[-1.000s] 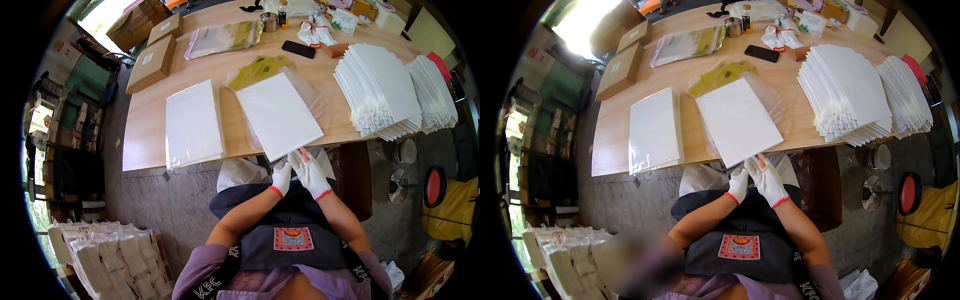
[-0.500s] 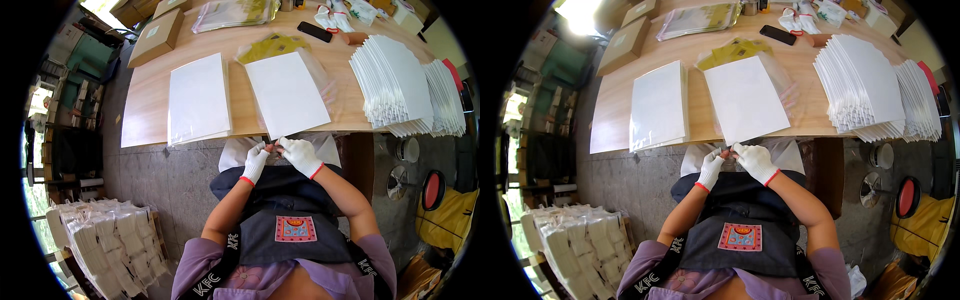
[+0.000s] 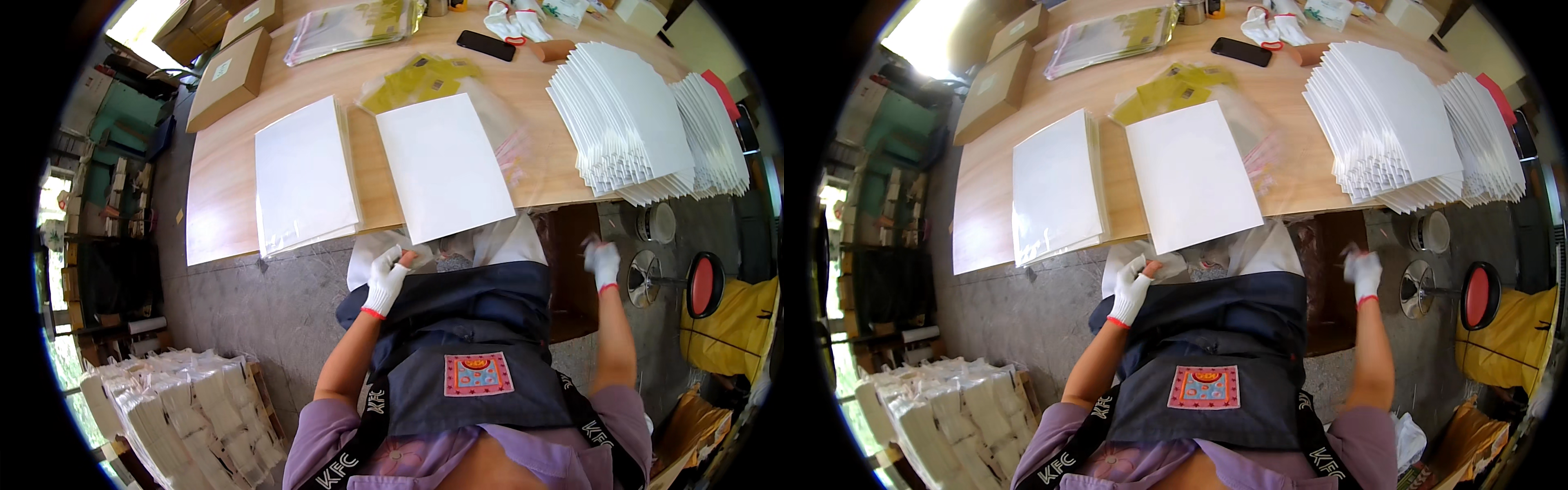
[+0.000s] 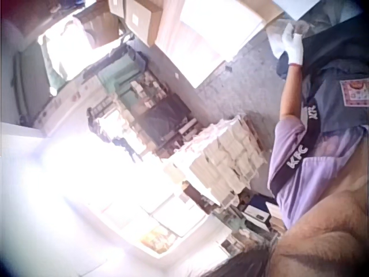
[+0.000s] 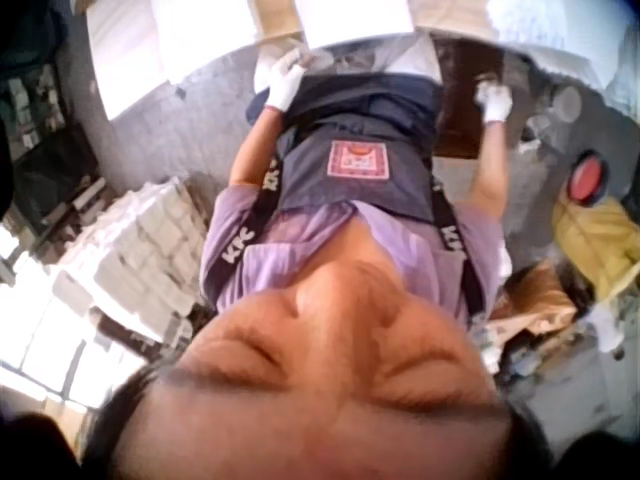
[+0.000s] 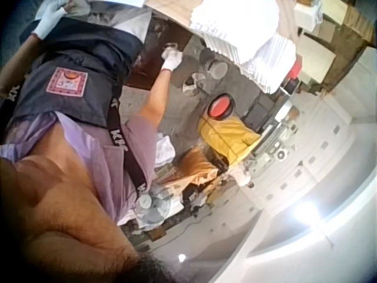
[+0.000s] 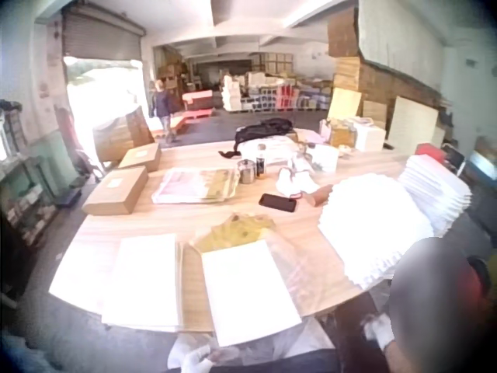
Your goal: The person repeatedly picks up white rectangular sheets of paper and inserts them into clear plastic sleeves. They smooth the paper inside the sleeve and place the packaged item onto a growing stack on the table.
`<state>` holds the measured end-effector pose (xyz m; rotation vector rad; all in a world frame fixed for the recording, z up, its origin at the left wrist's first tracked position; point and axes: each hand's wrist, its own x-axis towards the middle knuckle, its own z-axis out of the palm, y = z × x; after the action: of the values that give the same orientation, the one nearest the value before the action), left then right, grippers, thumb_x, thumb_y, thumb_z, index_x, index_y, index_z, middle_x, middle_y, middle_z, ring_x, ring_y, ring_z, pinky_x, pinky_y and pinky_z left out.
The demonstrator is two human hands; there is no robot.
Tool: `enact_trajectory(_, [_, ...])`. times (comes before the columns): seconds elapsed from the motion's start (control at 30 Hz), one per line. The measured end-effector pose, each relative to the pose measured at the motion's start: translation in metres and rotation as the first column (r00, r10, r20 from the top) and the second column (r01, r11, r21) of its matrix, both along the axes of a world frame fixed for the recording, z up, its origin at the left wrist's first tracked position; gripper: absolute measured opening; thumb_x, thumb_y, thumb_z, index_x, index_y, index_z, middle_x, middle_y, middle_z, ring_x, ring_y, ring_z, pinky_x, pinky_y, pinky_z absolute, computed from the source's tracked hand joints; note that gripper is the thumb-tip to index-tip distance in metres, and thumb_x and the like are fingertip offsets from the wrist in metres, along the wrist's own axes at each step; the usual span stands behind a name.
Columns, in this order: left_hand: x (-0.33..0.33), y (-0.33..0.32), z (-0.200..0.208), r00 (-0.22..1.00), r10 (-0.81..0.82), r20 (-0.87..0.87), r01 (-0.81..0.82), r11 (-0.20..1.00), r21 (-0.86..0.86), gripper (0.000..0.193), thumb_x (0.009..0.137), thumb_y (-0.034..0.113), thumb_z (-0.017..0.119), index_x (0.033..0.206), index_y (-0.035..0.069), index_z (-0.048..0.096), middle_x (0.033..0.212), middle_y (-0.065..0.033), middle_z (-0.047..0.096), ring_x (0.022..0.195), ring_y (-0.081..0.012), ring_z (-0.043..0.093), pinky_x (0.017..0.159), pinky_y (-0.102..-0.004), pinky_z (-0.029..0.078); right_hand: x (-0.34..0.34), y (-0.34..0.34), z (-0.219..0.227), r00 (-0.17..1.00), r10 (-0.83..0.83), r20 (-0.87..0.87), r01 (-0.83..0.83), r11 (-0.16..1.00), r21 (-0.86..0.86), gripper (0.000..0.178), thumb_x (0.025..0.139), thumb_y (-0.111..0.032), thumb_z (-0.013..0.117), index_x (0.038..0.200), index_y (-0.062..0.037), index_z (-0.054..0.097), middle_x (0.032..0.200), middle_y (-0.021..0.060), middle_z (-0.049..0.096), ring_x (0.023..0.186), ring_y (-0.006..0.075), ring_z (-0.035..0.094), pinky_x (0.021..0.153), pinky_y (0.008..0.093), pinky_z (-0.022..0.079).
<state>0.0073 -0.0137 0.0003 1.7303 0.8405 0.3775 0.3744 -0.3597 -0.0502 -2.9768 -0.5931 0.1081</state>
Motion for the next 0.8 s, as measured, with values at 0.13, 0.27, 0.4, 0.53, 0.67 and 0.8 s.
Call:
enact_trajectory(0.13, [0.003,-0.001,0.009,0.992,0.113,0.047,-0.112,0.675,0.729,0.021,0.069,0.005,0.072,0.088,0.01,0.065,0.098,-0.0074,0.063,0.071,-0.0239,0.058,0.061,-0.0317,0.047,-0.045,-0.011,0.026,0.765,0.26,-0.59,-0.548,0.744,-0.382,0.024,0.08,-0.028,0.058,0.094,-0.0098,0.064,0.098,0.0184,0.065,0.1,0.0324,0.059,0.084,0.0423,0.046])
enact_trajectory(0.27, [0.029,0.001,0.017,0.996,-0.077,0.031,0.013,0.511,0.859,0.017,0.068,0.008,0.072,0.081,0.011,0.061,0.096,-0.0063,0.061,0.075,-0.0258,0.06,0.062,-0.0364,0.048,-0.092,0.106,0.105,0.852,0.518,-0.078,-0.454,0.804,0.384,0.037,0.072,-0.019,0.068,0.107,-0.0141,0.06,0.111,0.0089,0.059,0.103,0.0268,0.056,0.086,0.0387,0.043])
enact_trajectory(0.4, [0.031,0.011,0.02,0.988,-0.147,0.04,0.047,0.548,0.835,0.011,0.071,0.009,0.071,0.081,0.009,0.064,0.088,-0.0059,0.06,0.069,-0.0265,0.056,0.061,-0.0335,0.046,-0.093,0.168,0.11,0.66,0.724,0.201,-0.728,0.549,0.41,0.033,0.067,-0.019,0.072,0.097,-0.0152,0.06,0.105,0.0038,0.057,0.095,0.025,0.057,0.077,0.0387,0.045])
enact_trajectory(0.53, [0.032,0.004,-0.003,0.962,0.267,0.059,-0.273,0.933,0.235,0.011,0.078,0.01,0.068,0.086,0.006,0.061,0.073,-0.0008,0.055,0.063,-0.0131,0.053,0.057,-0.026,0.043,-0.092,0.192,0.093,0.846,0.531,-0.043,-0.427,0.724,0.542,0.019,0.077,-0.024,0.065,0.08,-0.0105,0.052,0.075,0.0077,0.061,0.07,0.0302,0.061,0.061,0.041,0.046])
enact_trajectory(0.67, [0.039,-0.005,0.01,0.804,0.559,0.204,-0.337,0.71,-0.618,0.03,0.085,0.004,0.059,0.115,0.004,0.05,0.087,-0.0055,0.059,0.078,-0.0172,0.063,0.065,-0.0327,0.056,-0.091,0.197,0.092,0.948,0.309,0.077,-0.314,0.861,0.399,0.019,0.08,-0.029,0.061,0.081,-0.0118,0.053,0.077,0.0099,0.062,0.068,0.032,0.061,0.059,0.0437,0.045])
enact_trajectory(0.8, [0.039,-0.004,0.034,0.803,0.51,0.309,-0.246,0.755,-0.607,0.028,0.087,0.011,0.061,0.113,0.002,0.054,0.092,-0.0011,0.061,0.079,-0.0071,0.056,0.064,-0.0189,0.044,-0.091,0.186,0.101,0.872,0.381,-0.308,-0.225,0.87,0.439,0.024,0.087,-0.029,0.055,0.079,-0.0068,0.052,0.066,0.011,0.061,0.055,0.0257,0.057,0.052,0.038,0.044])
